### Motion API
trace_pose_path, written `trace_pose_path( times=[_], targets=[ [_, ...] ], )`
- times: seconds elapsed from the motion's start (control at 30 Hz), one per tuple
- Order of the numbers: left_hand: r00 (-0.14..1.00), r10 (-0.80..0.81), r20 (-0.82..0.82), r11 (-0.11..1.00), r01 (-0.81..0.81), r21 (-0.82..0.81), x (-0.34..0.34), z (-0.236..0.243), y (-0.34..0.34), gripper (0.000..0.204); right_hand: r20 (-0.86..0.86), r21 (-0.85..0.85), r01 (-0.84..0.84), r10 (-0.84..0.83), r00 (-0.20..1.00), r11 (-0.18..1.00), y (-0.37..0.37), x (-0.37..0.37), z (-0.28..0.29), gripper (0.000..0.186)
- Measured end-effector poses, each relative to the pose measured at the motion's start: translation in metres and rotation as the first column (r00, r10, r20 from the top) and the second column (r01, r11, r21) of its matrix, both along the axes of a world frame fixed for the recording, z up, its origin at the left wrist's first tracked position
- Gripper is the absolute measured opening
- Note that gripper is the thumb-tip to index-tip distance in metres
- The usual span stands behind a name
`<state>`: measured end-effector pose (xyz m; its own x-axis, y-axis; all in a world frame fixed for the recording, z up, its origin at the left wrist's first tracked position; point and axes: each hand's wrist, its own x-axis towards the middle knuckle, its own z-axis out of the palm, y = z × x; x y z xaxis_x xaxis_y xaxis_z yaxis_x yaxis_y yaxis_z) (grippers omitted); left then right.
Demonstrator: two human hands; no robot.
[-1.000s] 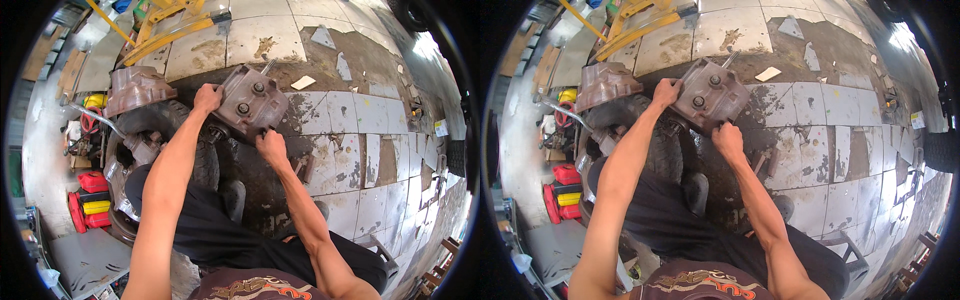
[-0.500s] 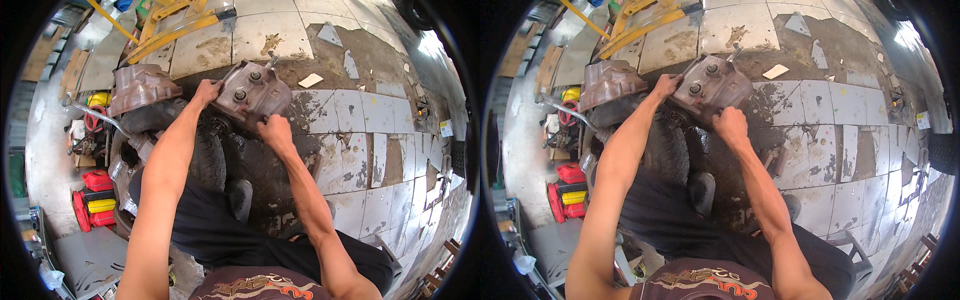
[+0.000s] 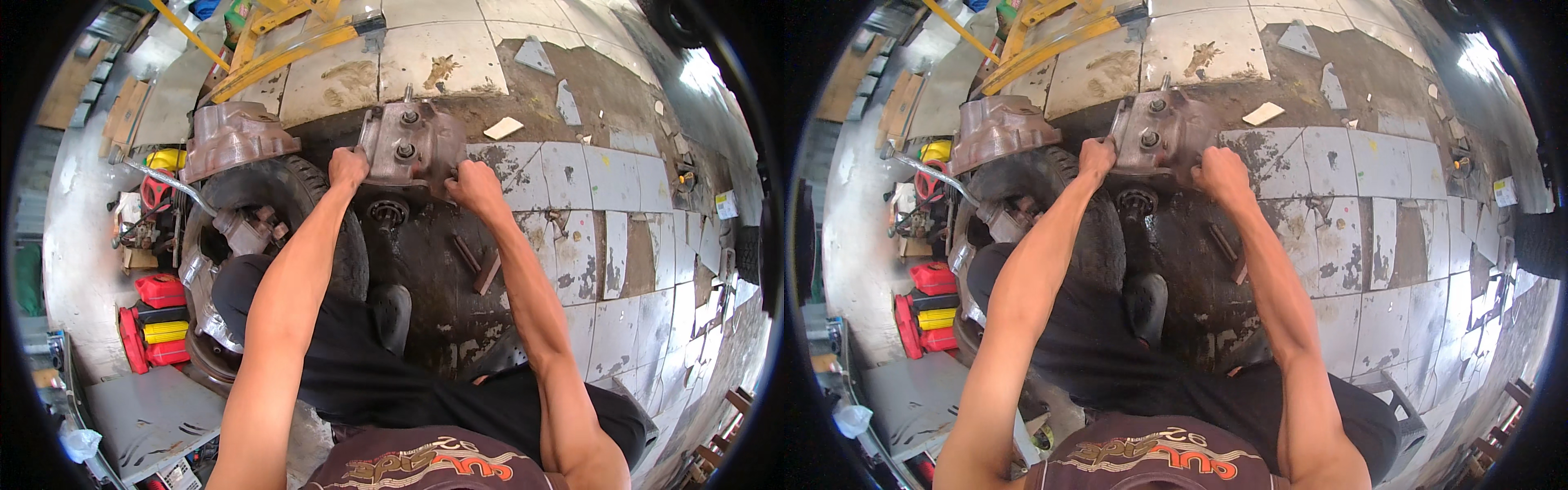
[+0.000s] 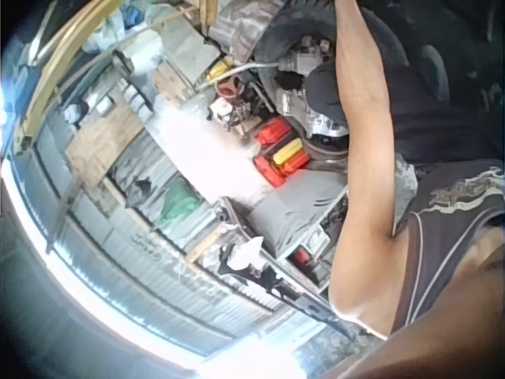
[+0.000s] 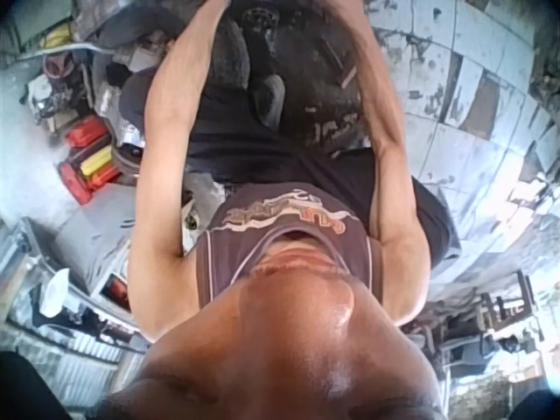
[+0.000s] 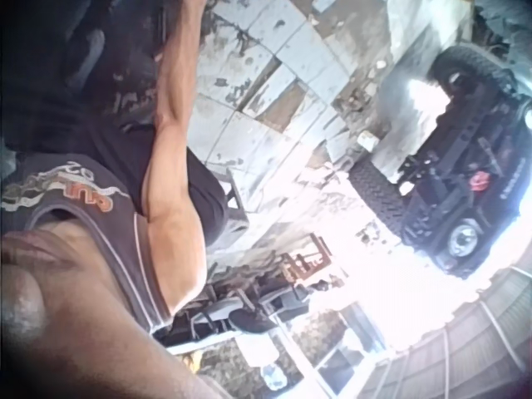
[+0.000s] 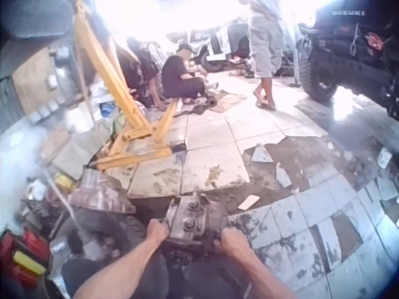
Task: The person sits on the floor and uses a metal file to smooth the surface of a heavy metal mechanical component. They repeatedly rub the file across the part, adjusting their grip and the angle of the component to work on different areas.
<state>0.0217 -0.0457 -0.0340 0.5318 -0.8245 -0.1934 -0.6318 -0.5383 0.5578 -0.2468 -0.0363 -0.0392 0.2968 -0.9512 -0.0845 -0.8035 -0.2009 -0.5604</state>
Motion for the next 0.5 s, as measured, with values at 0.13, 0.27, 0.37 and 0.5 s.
trace_pose_path(
  times=[0.13,0.27,0.37,0.5],
  targets=[
    [0.998,0.052,0.021,0.999,-0.051,-0.011,-0.019,0.006,0.015,0.042,-0.034,-0.010,-0.036,0.035,0.999,0.999,0.000,-0.010,-0.008,0.033],
    [0.997,0.073,0.026,0.996,-0.071,-0.059,-0.011,0.001,0.028,0.043,-0.055,-0.036,-0.107,0.105,0.993,0.994,0.004,-0.009,-0.013,0.030],
    [0.997,0.073,0.011,0.997,-0.073,0.008,-0.009,0.011,0.044,0.042,-0.033,-0.083,-0.102,0.100,0.994,0.991,0.015,0.002,-0.003,0.030],
    [0.951,-0.026,0.309,1.000,0.027,0.002,0.004,-0.004,0.058,0.043,-0.037,-0.157,-0.145,0.141,0.989,0.977,0.022,0.010,0.002,0.028]
  ],
)
